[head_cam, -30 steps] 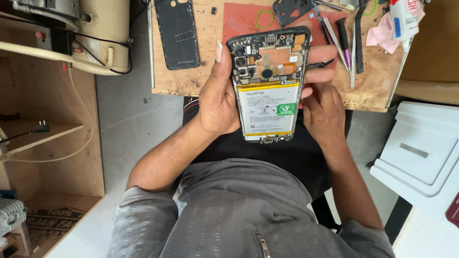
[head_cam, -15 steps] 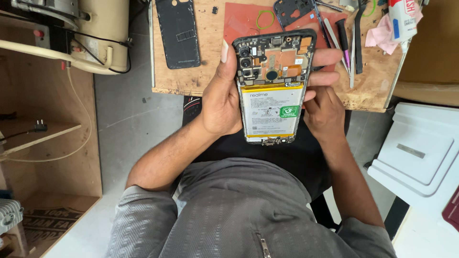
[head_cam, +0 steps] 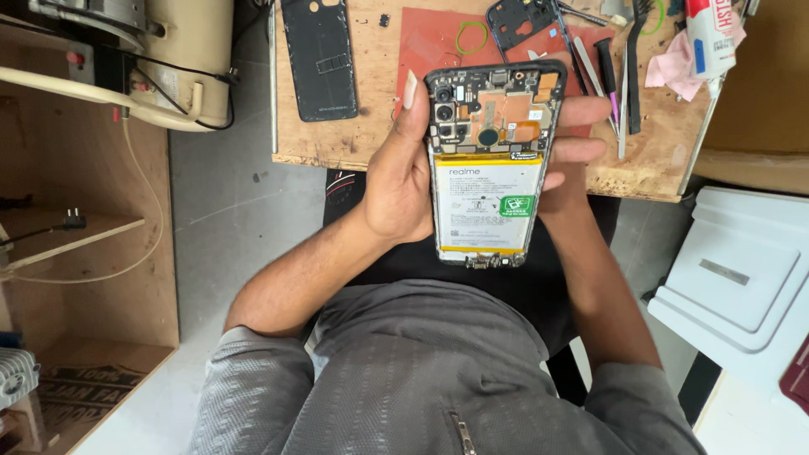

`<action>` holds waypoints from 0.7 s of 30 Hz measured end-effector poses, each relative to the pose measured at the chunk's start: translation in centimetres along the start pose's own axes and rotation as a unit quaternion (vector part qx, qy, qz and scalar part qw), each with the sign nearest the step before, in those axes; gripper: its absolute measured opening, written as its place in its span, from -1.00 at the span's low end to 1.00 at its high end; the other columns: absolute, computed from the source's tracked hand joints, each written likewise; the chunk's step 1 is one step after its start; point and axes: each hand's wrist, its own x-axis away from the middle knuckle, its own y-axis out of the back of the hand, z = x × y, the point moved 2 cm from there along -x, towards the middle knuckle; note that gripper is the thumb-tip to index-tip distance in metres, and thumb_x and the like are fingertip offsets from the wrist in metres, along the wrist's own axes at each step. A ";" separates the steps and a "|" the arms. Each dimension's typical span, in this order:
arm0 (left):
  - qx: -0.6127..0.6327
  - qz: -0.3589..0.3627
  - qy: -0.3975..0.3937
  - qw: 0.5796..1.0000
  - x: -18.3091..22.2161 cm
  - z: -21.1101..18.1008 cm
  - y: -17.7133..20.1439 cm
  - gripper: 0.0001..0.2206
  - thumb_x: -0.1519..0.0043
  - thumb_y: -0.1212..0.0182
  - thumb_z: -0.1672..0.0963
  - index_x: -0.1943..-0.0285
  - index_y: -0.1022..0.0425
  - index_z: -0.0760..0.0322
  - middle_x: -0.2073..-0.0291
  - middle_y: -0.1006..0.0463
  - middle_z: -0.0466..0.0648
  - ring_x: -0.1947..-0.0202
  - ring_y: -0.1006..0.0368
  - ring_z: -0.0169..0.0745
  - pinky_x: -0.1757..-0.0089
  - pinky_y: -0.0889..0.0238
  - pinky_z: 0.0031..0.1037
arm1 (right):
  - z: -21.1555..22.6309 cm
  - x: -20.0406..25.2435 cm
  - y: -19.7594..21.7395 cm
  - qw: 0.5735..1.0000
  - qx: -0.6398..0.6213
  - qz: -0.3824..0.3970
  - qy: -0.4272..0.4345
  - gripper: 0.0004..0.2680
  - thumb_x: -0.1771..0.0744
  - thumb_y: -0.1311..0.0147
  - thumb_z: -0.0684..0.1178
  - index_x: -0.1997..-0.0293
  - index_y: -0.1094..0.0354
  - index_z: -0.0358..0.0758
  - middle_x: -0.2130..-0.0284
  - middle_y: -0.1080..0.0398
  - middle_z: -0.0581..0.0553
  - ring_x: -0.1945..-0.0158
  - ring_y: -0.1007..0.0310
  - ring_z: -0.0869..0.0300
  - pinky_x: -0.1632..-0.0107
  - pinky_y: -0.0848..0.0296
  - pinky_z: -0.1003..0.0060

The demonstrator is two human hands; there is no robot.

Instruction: The person disassembles a smartphone by removing screws and prying open the back cover. They then separate the internal components from the frame and place the parts on the workbench.

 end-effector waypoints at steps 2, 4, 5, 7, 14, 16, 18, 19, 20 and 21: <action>0.031 -0.003 0.005 1.000 0.0 0.3 0.0 -0.21 -0.42 0.54 -0.23 -0.68 0.13 0.32 -0.53 0.01 0.29 -0.48 -0.07 0.29 -0.36 -0.09 -0.13 | 1.5 -0.2 1.9 0.997 0.060 0.034 -0.029 -0.73 -0.48 0.20 0.23 -0.25 -0.18 0.01 -0.13 -0.43 0.01 -0.11 -0.53 0.07 -0.07 -0.43 0.08; 0.044 -0.001 0.005 0.999 0.0 0.5 -0.1 -0.22 -0.42 0.56 -0.24 -0.67 0.12 0.31 -0.53 0.01 0.29 -0.48 -0.07 0.29 -0.36 -0.09 -0.14 | 1.3 -1.0 2.2 0.996 0.056 0.061 -0.040 -0.71 -0.49 0.26 0.22 -0.33 -0.13 0.02 -0.13 -0.44 0.02 -0.14 -0.53 0.08 -0.16 -0.38 0.04; 0.048 -0.001 0.004 0.999 0.1 0.5 -0.1 -0.22 -0.43 0.57 -0.24 -0.67 0.12 0.30 -0.53 0.01 0.29 -0.48 -0.07 0.29 -0.36 -0.09 -0.15 | 0.9 -1.6 2.1 0.995 0.053 0.075 -0.046 -0.70 -0.50 0.29 0.21 -0.37 -0.11 0.03 -0.13 -0.45 0.03 -0.15 -0.53 0.08 -0.20 -0.35 0.02; 0.047 0.000 0.006 0.999 0.2 0.5 -0.1 -0.22 -0.43 0.58 -0.24 -0.68 0.11 0.28 -0.52 0.00 0.29 -0.48 -0.06 0.28 -0.36 -0.08 -0.17 | -0.2 -2.9 1.2 0.996 0.088 -0.018 -0.015 -0.67 -0.51 0.31 0.17 -0.42 -0.12 -0.10 -0.11 -0.48 -0.02 -0.13 -0.55 0.05 -0.22 -0.36 -0.02; 0.006 0.013 0.008 1.000 0.3 0.7 -0.3 -0.19 -0.44 0.55 -0.26 -0.69 0.11 0.33 -0.53 -0.02 0.22 -0.51 -0.04 0.21 -0.36 -0.09 -0.22 | 1.5 -1.4 -0.2 0.991 0.063 -0.092 -0.070 -0.60 -0.51 0.38 0.12 -0.53 0.07 -0.24 -0.13 -0.43 -0.20 -0.15 -0.49 -0.12 -0.29 -0.19 -0.09; -0.004 0.009 0.011 1.000 0.4 0.5 -0.4 -0.20 -0.42 0.54 -0.25 -0.69 0.14 0.32 -0.53 -0.01 0.23 -0.50 -0.05 0.20 -0.35 -0.11 -0.21 | 1.0 -0.9 -3.4 0.988 -0.131 -0.060 -0.055 -0.65 -0.49 0.28 0.08 -0.43 -0.02 -0.26 -0.05 -0.44 -0.19 -0.05 -0.47 -0.06 -0.17 -0.18 -0.02; -0.007 -0.006 0.018 1.000 0.4 0.5 -0.5 -0.20 -0.41 0.53 -0.24 -0.69 0.18 0.31 -0.53 0.00 0.25 -0.50 -0.05 0.20 -0.36 -0.11 -0.19 | 0.4 -0.8 -7.8 0.824 -0.552 0.116 -0.052 -0.78 -0.47 0.10 -0.02 -0.24 -0.18 -0.28 0.10 -0.44 -0.16 0.10 -0.42 0.07 0.04 -0.20 0.16; -0.010 -0.011 0.020 1.000 0.4 0.4 -0.6 -0.20 -0.41 0.52 -0.24 -0.70 0.20 0.30 -0.53 0.00 0.25 -0.50 -0.05 0.20 -0.37 -0.09 -0.19 | 0.3 -0.8 -9.7 0.666 -0.719 0.195 -0.047 -0.84 -0.47 0.01 -0.07 -0.14 -0.25 -0.29 0.17 -0.45 -0.14 0.18 -0.40 0.13 0.14 -0.21 0.25; -0.013 -0.015 0.022 1.000 0.4 0.5 -0.7 -0.20 -0.41 0.51 -0.24 -0.71 0.21 0.29 -0.53 0.01 0.26 -0.50 -0.05 0.19 -0.38 -0.08 -0.19 | 0.4 -0.8 -11.1 0.468 -0.843 0.263 -0.039 -0.90 -0.46 -0.09 -0.12 -0.04 -0.33 -0.29 0.25 -0.46 -0.12 0.26 -0.38 0.20 0.24 -0.21 0.34; -0.020 -0.015 0.021 0.999 0.4 0.4 -0.8 -0.20 -0.41 0.50 -0.24 -0.71 0.23 0.27 -0.53 0.00 0.26 -0.50 -0.05 0.18 -0.38 -0.06 -0.21 | 0.5 -0.8 -11.8 0.241 -0.918 0.313 -0.030 -0.95 -0.45 -0.18 -0.17 0.05 -0.40 -0.30 0.32 -0.46 -0.10 0.34 -0.36 0.26 0.34 -0.22 0.43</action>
